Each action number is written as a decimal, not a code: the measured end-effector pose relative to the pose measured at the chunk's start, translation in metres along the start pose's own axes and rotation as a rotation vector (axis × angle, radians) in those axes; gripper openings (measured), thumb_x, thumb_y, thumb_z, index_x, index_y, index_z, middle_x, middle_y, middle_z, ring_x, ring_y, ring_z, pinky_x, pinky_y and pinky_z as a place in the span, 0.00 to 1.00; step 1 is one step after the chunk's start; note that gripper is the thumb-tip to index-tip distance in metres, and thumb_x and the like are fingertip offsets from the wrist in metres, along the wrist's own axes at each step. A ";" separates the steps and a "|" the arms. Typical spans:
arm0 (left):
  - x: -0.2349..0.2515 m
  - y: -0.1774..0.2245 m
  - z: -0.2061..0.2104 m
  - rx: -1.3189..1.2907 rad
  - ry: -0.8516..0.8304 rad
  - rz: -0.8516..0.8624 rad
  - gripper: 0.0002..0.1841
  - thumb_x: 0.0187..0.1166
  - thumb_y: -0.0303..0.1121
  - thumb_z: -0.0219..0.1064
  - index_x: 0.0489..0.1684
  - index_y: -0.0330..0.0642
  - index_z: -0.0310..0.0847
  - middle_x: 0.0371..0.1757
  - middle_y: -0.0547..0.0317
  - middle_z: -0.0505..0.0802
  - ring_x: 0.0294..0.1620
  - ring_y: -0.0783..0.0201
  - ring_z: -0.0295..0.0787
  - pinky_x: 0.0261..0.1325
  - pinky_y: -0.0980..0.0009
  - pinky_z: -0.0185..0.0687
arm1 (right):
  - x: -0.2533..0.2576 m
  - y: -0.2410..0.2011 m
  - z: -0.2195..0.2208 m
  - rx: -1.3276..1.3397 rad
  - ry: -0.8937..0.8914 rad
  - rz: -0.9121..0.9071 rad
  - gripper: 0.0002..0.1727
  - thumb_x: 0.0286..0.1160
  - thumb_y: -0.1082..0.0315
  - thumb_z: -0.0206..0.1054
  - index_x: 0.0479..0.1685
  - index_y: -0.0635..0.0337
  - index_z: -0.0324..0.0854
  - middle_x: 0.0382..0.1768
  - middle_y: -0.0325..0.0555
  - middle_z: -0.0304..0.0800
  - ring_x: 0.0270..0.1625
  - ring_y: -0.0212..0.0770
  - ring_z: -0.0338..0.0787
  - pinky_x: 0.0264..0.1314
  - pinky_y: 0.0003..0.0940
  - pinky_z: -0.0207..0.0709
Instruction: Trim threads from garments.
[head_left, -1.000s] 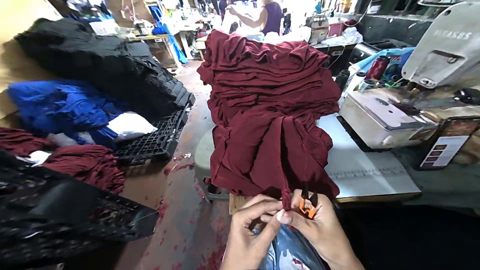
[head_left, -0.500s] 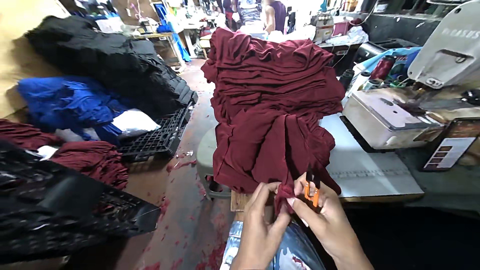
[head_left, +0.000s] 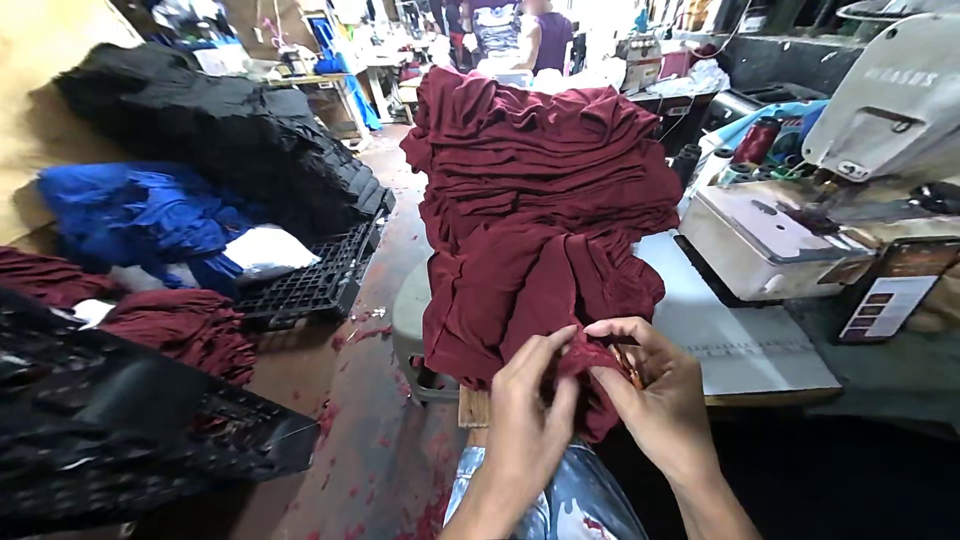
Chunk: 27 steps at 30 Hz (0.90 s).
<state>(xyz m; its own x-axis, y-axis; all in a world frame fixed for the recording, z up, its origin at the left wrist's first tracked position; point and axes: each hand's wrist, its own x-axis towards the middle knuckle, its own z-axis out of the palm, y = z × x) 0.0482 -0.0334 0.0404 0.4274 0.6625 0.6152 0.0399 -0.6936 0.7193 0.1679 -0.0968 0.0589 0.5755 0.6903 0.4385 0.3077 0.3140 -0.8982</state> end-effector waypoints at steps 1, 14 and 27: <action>0.002 -0.001 0.002 0.012 0.057 0.011 0.16 0.73 0.25 0.63 0.56 0.38 0.89 0.44 0.62 0.93 0.44 0.74 0.91 0.48 0.74 0.90 | 0.000 -0.001 0.001 -0.012 -0.008 -0.013 0.16 0.53 0.74 0.75 0.44 0.51 0.88 0.23 0.25 0.87 0.23 0.17 0.82 0.26 0.11 0.76; 0.019 -0.086 -0.043 0.383 0.004 0.215 0.08 0.69 0.28 0.69 0.41 0.42 0.92 0.51 0.56 0.88 0.55 0.60 0.84 0.60 0.64 0.82 | 0.011 0.067 -0.044 -0.658 -0.138 -0.297 0.14 0.54 0.71 0.69 0.42 0.59 0.91 0.29 0.41 0.90 0.27 0.38 0.88 0.30 0.41 0.84; 0.023 -0.019 -0.028 0.241 -0.314 0.166 0.10 0.75 0.26 0.70 0.50 0.46 0.92 0.52 0.60 0.87 0.52 0.68 0.86 0.55 0.71 0.87 | 0.017 0.020 -0.043 0.098 -0.337 0.005 0.08 0.73 0.58 0.73 0.44 0.47 0.90 0.35 0.29 0.91 0.30 0.24 0.87 0.34 0.20 0.85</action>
<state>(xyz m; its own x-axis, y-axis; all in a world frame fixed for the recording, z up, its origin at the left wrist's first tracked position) 0.0322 0.0033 0.0501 0.6986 0.4441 0.5610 0.1417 -0.8544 0.5000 0.2161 -0.1070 0.0498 0.2896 0.8631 0.4138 0.2219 0.3600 -0.9062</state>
